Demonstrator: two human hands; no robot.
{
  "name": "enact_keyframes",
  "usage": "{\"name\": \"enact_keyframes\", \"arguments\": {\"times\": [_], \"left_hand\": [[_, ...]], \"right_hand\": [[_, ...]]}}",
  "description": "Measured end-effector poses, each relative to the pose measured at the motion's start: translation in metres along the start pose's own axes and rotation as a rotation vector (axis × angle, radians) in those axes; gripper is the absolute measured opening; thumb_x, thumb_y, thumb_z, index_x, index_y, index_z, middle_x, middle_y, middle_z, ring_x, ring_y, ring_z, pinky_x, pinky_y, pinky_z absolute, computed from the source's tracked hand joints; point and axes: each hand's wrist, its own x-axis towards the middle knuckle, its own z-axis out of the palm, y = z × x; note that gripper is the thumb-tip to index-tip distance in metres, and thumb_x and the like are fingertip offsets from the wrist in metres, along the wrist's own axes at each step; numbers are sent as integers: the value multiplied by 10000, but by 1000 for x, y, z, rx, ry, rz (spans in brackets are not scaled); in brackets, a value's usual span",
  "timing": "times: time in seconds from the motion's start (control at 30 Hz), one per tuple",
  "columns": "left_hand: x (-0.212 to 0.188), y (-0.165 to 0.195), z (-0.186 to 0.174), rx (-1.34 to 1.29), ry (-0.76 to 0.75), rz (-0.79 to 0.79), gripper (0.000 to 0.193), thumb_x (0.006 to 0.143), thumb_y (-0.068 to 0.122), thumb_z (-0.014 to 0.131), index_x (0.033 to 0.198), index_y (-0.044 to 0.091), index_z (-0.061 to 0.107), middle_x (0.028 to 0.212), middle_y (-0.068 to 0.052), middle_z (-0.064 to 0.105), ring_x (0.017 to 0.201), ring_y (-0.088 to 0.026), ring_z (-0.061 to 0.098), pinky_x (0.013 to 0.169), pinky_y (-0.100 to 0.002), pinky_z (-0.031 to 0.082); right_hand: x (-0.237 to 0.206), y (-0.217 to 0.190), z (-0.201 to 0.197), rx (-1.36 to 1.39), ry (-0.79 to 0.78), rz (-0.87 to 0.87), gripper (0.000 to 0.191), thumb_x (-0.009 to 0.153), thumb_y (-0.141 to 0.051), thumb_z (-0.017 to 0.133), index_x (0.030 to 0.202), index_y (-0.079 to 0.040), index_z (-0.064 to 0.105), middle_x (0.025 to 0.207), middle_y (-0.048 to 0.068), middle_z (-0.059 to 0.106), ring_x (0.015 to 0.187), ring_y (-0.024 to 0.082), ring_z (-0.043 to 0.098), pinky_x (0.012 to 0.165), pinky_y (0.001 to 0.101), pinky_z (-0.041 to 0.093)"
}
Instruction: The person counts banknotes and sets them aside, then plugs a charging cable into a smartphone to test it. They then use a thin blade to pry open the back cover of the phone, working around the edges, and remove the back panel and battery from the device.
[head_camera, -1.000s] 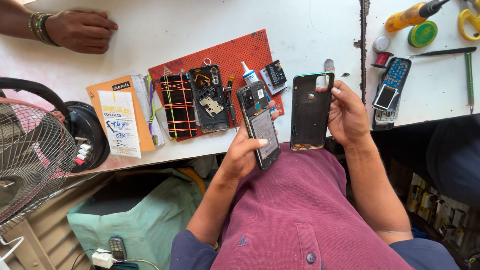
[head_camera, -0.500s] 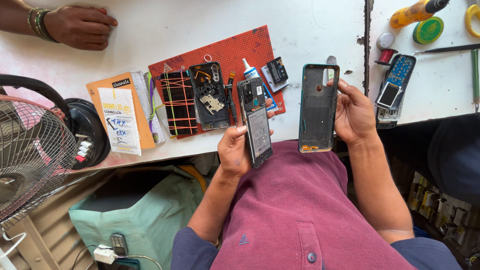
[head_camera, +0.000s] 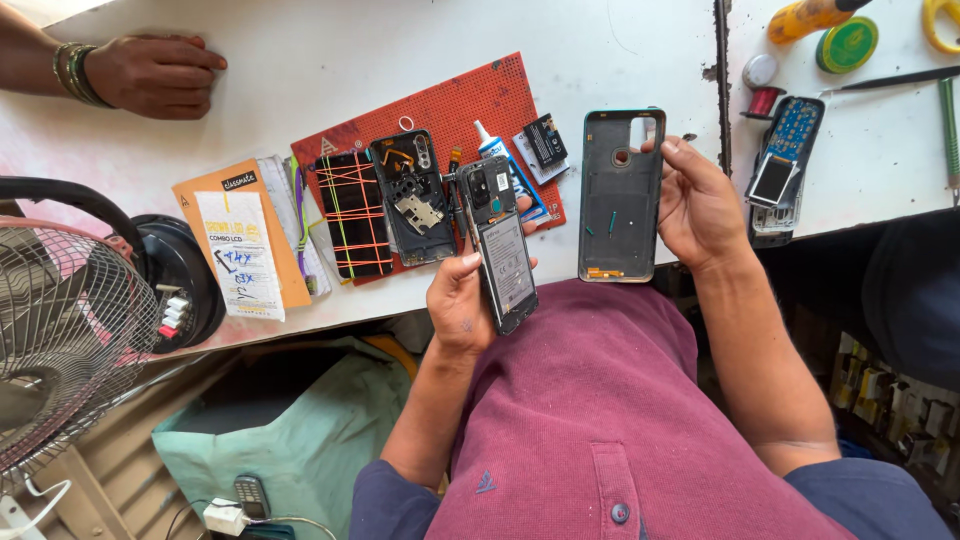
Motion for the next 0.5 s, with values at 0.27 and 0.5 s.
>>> {"name": "enact_keyframes", "arguments": {"times": [0.27, 0.5], "left_hand": [[1, 1, 3, 66, 28, 3, 728, 920, 175, 512, 1599, -4, 321, 1590, -221, 434, 1419, -297, 489, 1115, -429, 498], [4, 0, 4, 49, 72, -17, 701, 921, 173, 515, 1574, -22, 353, 1552, -246, 470, 1390, -317, 511, 1092, -437, 508]], "right_hand": [[-6, -13, 4, -90, -2, -109, 216, 1155, -148, 488, 1206, 10, 626, 1177, 142, 713, 1060, 199, 709, 936, 328, 597], [12, -31, -12, -293, 119, -245, 154, 1120, -105, 510, 1169, 6, 606, 1137, 133, 692, 1027, 208, 718, 926, 334, 624]]}}
